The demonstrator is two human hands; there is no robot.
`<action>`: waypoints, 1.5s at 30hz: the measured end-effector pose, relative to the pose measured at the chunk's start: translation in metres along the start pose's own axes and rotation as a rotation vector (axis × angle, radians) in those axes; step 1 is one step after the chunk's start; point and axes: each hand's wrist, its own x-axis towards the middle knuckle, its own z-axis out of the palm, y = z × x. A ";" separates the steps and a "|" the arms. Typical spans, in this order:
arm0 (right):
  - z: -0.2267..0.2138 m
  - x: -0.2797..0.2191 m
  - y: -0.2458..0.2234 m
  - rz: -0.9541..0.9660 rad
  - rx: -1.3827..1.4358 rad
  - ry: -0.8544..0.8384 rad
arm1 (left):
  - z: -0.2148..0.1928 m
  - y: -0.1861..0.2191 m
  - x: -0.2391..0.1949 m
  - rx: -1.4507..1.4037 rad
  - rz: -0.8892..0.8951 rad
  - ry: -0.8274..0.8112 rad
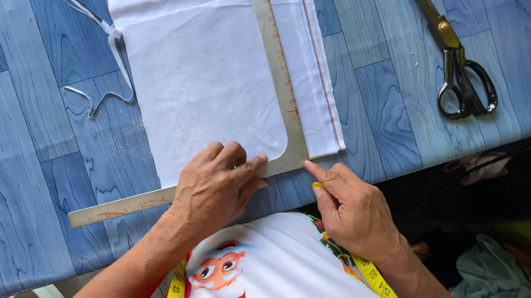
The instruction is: Measuring, marking, and cutting fabric components on a cutting table using tailoring tools
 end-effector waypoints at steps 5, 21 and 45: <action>-0.002 0.002 -0.003 0.011 0.043 -0.007 | -0.006 0.003 0.011 -0.046 -0.015 -0.019; 0.003 0.033 -0.016 0.195 0.099 0.296 | 0.020 -0.023 0.068 0.109 -0.007 -0.011; -0.059 0.306 -0.022 -0.216 0.230 0.248 | 0.007 -0.016 0.054 -0.018 -0.006 0.086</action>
